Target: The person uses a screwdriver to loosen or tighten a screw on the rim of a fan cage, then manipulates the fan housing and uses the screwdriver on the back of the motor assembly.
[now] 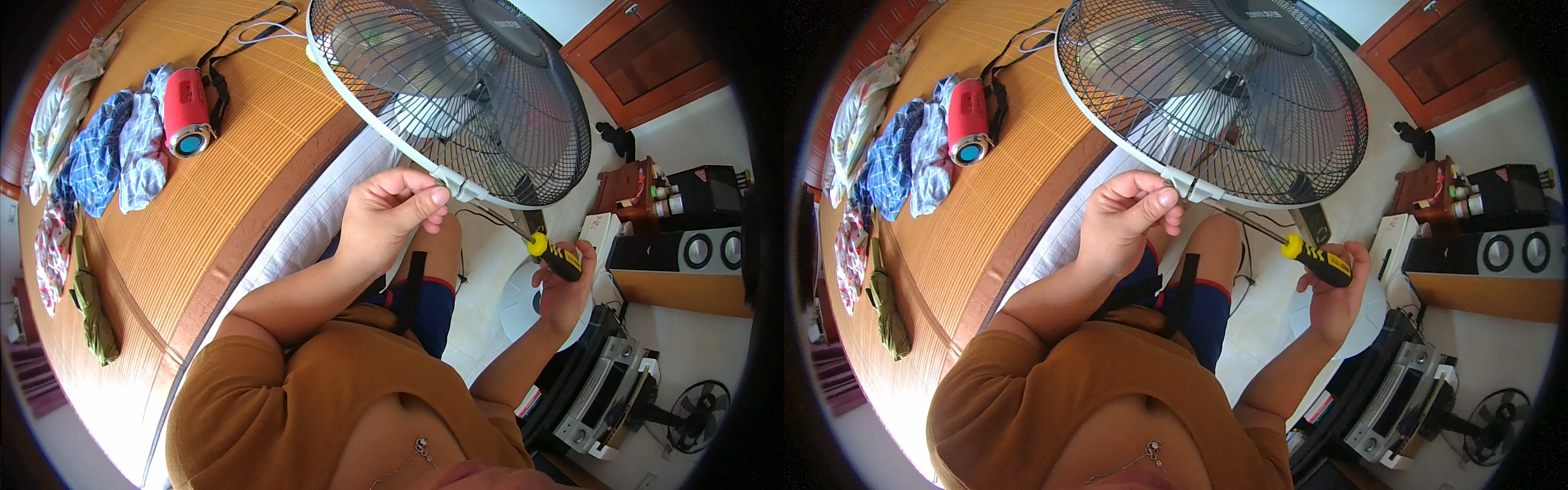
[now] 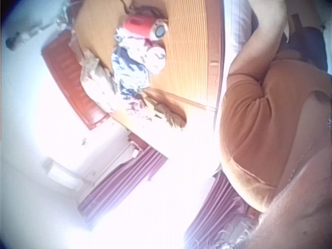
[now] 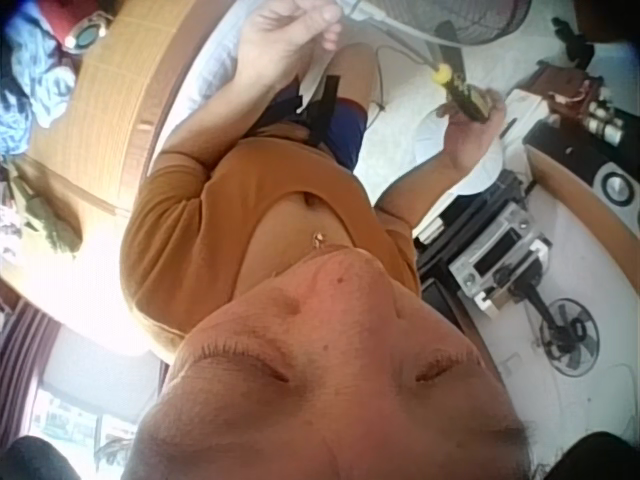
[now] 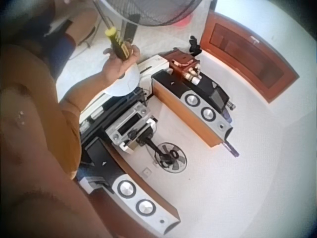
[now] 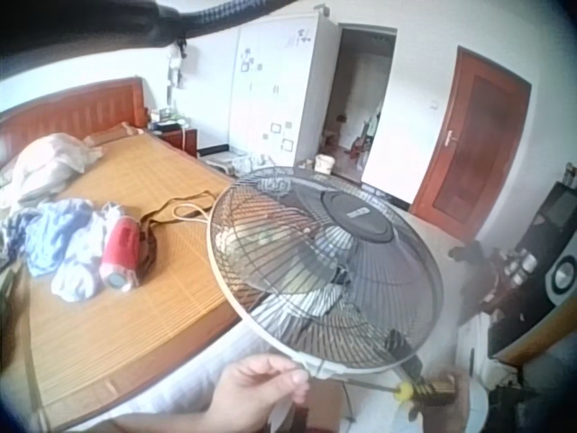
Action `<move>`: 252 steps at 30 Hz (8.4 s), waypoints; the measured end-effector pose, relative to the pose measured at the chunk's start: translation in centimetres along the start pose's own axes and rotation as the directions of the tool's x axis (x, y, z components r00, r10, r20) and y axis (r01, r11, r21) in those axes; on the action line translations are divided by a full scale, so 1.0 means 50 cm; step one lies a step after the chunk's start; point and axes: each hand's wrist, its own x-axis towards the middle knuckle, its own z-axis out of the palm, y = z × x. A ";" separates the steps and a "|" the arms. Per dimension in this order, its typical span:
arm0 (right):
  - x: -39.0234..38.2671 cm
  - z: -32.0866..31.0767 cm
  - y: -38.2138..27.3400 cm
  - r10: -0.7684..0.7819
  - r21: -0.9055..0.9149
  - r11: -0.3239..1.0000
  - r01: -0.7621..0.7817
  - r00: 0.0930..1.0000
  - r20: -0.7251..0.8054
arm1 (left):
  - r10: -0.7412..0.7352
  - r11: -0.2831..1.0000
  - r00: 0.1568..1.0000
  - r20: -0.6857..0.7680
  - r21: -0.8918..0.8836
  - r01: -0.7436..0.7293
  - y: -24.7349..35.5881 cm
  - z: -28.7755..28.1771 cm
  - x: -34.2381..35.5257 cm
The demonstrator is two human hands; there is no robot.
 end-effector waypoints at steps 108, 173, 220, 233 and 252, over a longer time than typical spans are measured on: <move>0.019 -0.053 0.034 0.120 -0.192 0.979 -0.074 0.962 0.244 | 0.245 0.890 0.968 0.054 0.382 -0.247 -0.017 0.004 0.009; 0.003 -0.048 0.023 -0.056 -0.131 0.988 0.085 0.976 0.209 | 0.760 0.076 0.510 0.402 0.725 -0.685 -0.005 -0.005 0.039; 0.024 -0.018 -0.014 -0.166 -0.340 0.906 0.252 0.951 0.262 | 0.164 -0.364 0.206 0.965 0.254 -0.896 0.150 -0.035 0.100; 0.006 -0.016 -0.045 -0.015 -0.406 0.905 0.130 0.961 0.275 | 0.158 -0.331 0.155 0.975 0.201 -0.922 0.134 -0.047 0.103; 0.030 0.006 -0.028 -0.052 -0.272 0.954 0.123 0.966 0.255 | 0.074 -0.377 0.014 0.997 0.041 -0.925 0.143 -0.026 0.119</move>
